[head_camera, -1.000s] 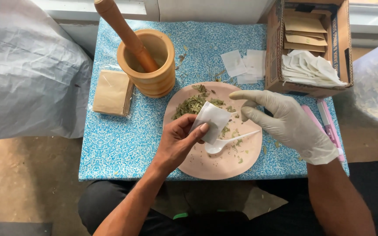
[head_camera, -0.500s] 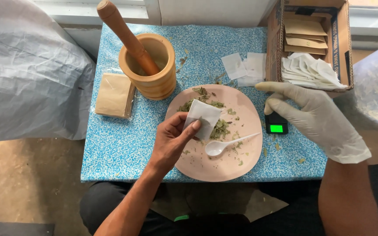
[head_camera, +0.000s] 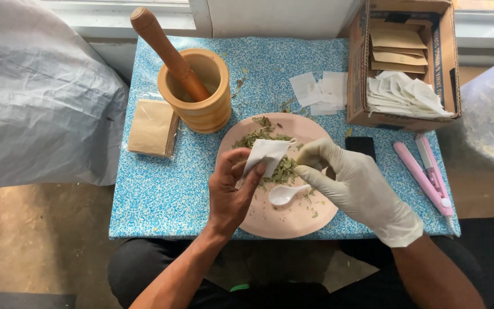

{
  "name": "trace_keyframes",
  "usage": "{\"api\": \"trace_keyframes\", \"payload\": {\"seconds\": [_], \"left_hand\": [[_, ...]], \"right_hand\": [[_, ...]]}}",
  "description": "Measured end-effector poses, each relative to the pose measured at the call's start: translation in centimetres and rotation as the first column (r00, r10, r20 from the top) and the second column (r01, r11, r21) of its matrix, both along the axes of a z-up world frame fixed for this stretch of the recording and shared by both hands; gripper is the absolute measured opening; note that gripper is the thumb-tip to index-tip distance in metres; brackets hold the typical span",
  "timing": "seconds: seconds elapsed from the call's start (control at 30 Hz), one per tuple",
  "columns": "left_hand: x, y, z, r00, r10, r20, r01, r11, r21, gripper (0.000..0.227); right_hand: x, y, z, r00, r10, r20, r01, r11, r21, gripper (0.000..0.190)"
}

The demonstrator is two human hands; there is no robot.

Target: The person scoops dried green herbs from a pink plate into small white filter bags using a plastic spoon. They weigh each filled bag on a digital scale and then use a pink handheld sealer to close the top of the bag before placing it aside.

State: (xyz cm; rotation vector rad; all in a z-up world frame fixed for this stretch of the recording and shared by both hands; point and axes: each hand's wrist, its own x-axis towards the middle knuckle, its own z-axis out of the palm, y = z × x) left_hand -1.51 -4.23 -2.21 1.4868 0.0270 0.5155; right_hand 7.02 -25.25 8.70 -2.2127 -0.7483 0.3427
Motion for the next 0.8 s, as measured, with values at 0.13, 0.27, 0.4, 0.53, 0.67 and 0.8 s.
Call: {"api": "trace_keyframes", "payload": {"seconds": [0.13, 0.27, 0.4, 0.53, 0.67, 0.8], "left_hand": [[-0.1, -0.4, 1.0, 0.995, 0.008, 0.104, -0.022, 0.990, 0.143, 0.019], [0.0, -0.5, 0.1, 0.972, -0.005, 0.235, -0.078, 0.937, 0.341, 0.024], [0.6, -1.0, 0.3, 0.960, 0.039, 0.276, -0.154, 0.900, 0.408, 0.024], [0.6, -1.5, 1.0, 0.979, -0.059, 0.194, -0.034, 0.896, 0.443, 0.052], [0.4, -0.4, 1.8, 0.965, -0.256, 0.050, 0.240, 0.946, 0.217, 0.074], [0.6, 0.5, 0.8, 0.979, -0.190, -0.075, 0.202, 0.959, 0.199, 0.058]], "right_hand": [[-1.0, 1.4, 0.7, 0.988, 0.002, -0.155, 0.028, 0.980, 0.196, 0.043], [-1.2, 1.7, 0.0, 0.998, 0.063, -0.013, -0.061, 0.989, 0.138, 0.052], [-1.1, 2.4, -0.9, 0.996, -0.075, 0.056, 0.067, 0.988, 0.140, 0.028], [-0.5, 1.6, -0.4, 0.990, -0.044, 0.135, 0.023, 0.988, 0.151, 0.019], [1.1, -1.1, 0.3, 0.907, 0.201, 0.369, -0.244, 0.967, 0.074, 0.047], [1.5, -3.0, -0.4, 0.800, 0.334, 0.498, -0.261, 0.942, -0.211, 0.062]]}}
